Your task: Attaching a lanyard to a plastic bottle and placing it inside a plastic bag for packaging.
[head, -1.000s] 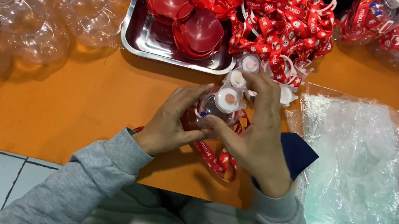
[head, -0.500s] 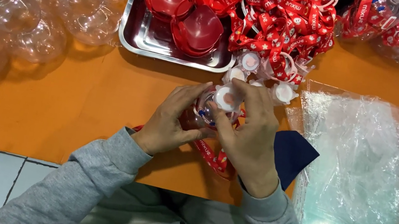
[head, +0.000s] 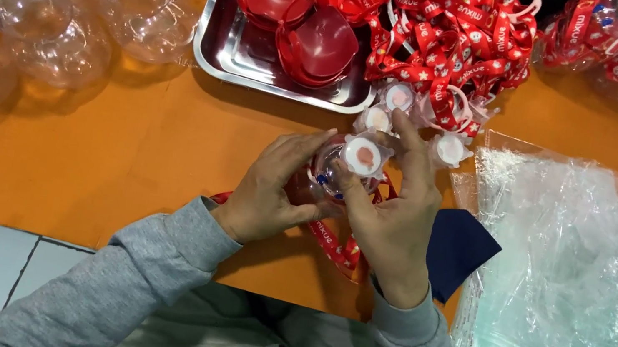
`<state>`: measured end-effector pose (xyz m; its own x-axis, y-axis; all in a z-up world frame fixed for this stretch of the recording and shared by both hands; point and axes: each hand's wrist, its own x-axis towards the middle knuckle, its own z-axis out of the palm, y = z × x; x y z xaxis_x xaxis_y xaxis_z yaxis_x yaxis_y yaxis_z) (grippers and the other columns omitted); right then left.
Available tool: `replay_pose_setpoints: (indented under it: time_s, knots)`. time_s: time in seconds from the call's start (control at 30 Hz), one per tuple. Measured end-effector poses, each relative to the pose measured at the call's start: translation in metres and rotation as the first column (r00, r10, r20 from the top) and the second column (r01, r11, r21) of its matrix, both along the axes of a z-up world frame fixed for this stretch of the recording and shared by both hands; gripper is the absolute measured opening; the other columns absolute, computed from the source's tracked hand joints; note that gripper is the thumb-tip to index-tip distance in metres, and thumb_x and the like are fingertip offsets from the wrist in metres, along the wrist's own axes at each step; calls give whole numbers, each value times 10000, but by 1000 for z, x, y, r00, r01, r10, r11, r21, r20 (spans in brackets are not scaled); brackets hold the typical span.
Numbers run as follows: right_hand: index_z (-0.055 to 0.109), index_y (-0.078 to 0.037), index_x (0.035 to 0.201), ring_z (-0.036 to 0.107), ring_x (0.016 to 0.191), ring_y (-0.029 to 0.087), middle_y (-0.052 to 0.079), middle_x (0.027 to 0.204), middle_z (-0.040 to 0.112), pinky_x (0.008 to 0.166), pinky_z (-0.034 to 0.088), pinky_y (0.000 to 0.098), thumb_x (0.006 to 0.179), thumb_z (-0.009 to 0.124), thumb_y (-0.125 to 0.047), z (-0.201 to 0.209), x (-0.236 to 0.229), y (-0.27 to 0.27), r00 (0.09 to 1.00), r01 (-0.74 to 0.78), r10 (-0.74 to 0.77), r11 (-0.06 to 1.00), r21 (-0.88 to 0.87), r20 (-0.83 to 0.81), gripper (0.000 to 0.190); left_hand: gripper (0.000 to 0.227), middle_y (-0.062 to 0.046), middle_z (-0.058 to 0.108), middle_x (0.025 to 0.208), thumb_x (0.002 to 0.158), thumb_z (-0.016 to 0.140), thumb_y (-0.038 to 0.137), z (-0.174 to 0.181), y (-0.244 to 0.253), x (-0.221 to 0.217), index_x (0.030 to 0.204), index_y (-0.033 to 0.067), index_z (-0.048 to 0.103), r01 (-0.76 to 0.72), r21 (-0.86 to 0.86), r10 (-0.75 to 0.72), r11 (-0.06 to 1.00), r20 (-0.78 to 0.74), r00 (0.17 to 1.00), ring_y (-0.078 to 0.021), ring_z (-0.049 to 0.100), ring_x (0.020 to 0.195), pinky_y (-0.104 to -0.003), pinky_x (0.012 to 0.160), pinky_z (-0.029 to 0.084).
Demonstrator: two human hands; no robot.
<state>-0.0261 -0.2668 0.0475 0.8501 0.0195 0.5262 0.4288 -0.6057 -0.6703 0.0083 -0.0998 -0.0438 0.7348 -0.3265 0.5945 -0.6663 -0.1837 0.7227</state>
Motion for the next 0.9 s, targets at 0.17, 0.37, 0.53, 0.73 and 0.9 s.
replay_pose_setpoints:
  time_s: [0.17,0.37,0.53,0.73,0.9]
  knots:
    - [531,-45,1379,622,1173,264,126,1255,655,1031,493,390,872,844,-277,-4,-2,8,984,178,-176,982,-70,26,640,927,-123,637,1404,798,902,423,-4,-3,-2,1528,93,435,-68,41,67,997,14,998,-304,623,1285,-440,1073,457]
    - [394,-90,1475,565,1303,255,107,1425,544,1084,501,367,879,842,-223,4,-3,5,996,60,-55,995,78,-69,757,927,-117,620,1443,806,913,372,-10,-3,0,1542,107,415,-78,48,75,996,46,996,-309,624,1291,-458,1078,461]
    - [314,-59,1564,646,1270,237,197,1602,426,1005,614,322,927,781,-116,-1,0,2,993,-74,92,973,220,-71,792,927,-124,633,1404,809,880,468,-9,-3,-1,1534,110,426,-87,52,85,995,41,996,-305,627,1275,-450,1062,465]
    - [411,-39,1477,663,1231,239,154,1451,553,964,628,310,854,848,-120,0,1,8,997,28,-14,980,199,-74,765,955,-124,644,1391,780,903,451,-10,-4,-2,1527,87,433,-106,71,103,992,41,994,-301,631,1257,-429,1029,449]
    - [522,-7,1256,723,1084,224,176,1199,667,873,635,287,798,879,-139,2,1,13,992,114,-99,971,212,-80,595,962,-130,648,1405,762,918,474,-11,-6,-1,1506,69,462,-140,55,134,989,93,987,-305,639,1288,-426,1053,451]
